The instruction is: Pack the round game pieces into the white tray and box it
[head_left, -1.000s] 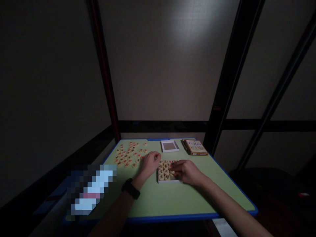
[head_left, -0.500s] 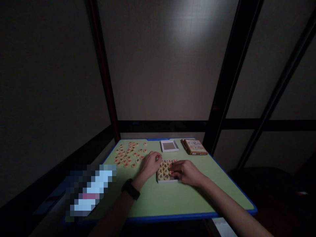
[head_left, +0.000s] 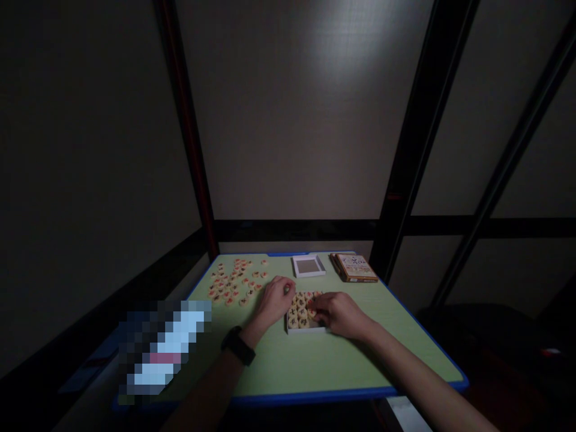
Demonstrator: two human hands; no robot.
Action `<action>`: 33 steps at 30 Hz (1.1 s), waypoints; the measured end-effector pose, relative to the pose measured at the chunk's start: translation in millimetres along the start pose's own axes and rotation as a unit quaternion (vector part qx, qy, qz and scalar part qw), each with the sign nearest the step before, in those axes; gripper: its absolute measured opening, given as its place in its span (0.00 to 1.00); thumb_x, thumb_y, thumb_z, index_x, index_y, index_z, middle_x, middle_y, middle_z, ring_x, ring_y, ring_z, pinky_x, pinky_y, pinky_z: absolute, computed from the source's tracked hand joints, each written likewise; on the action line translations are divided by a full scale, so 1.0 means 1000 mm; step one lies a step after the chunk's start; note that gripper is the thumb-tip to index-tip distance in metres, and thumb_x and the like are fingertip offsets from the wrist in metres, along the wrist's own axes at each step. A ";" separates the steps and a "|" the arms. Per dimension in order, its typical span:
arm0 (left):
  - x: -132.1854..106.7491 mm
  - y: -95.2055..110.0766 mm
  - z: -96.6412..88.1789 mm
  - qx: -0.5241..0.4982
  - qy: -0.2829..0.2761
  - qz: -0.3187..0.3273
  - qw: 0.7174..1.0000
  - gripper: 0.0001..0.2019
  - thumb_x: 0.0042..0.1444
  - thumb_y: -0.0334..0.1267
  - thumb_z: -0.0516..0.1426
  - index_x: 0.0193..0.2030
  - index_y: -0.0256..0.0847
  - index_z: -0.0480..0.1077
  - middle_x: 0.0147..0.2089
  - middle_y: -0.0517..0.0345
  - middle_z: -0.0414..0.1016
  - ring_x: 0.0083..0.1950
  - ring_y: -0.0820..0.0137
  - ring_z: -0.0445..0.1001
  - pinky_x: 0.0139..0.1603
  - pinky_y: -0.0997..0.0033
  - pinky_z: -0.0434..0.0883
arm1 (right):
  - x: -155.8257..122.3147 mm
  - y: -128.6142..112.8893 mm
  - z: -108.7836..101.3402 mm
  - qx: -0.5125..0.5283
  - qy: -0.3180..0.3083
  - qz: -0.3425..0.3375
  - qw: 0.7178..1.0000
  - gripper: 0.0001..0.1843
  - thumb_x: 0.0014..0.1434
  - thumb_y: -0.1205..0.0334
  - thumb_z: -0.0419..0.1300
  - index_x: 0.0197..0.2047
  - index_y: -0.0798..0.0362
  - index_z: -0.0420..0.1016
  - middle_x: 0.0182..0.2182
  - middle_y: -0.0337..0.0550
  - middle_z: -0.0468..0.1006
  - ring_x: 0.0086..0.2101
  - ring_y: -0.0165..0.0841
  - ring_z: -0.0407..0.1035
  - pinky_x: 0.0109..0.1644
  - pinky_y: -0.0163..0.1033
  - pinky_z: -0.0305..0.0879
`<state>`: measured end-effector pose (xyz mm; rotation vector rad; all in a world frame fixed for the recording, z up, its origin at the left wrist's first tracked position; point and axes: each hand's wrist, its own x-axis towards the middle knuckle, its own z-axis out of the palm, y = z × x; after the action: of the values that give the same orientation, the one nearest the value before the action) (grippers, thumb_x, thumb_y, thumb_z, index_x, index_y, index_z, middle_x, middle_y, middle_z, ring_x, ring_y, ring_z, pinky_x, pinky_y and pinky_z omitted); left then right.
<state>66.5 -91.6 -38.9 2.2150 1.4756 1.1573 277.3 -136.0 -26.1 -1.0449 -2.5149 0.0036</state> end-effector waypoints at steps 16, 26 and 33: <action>-0.001 0.005 -0.001 0.016 -0.026 -0.010 0.999 0.08 0.57 0.29 0.55 0.36 0.40 0.76 0.39 0.56 0.78 0.40 0.70 0.75 0.45 0.71 0.71 | -0.001 0.000 0.003 -0.012 0.008 0.011 1.000 0.09 0.61 0.61 0.63 0.43 0.51 0.82 0.36 0.46 0.85 0.37 0.35 0.77 0.42 0.34 0.66; -0.001 0.005 -0.001 0.014 -0.024 -0.003 1.000 0.07 0.58 0.30 0.56 0.36 0.40 0.76 0.39 0.56 0.78 0.41 0.70 0.75 0.45 0.71 0.71 | 0.000 -0.005 -0.001 -0.013 -0.006 0.036 0.999 0.08 0.59 0.63 0.64 0.42 0.50 0.83 0.36 0.46 0.85 0.37 0.36 0.78 0.41 0.34 0.66; -0.001 0.006 -0.002 0.023 -0.013 -0.026 0.999 0.08 0.58 0.28 0.55 0.36 0.40 0.76 0.39 0.57 0.78 0.41 0.71 0.75 0.45 0.72 0.71 | -0.002 -0.006 -0.016 0.074 0.039 0.073 0.994 0.11 0.59 0.62 0.63 0.45 0.50 0.83 0.39 0.45 0.85 0.37 0.37 0.79 0.41 0.36 0.69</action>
<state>68.8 -95.7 -34.9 2.2007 1.5546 1.0847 280.6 -144.0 -11.3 -1.1426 -2.3238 0.1861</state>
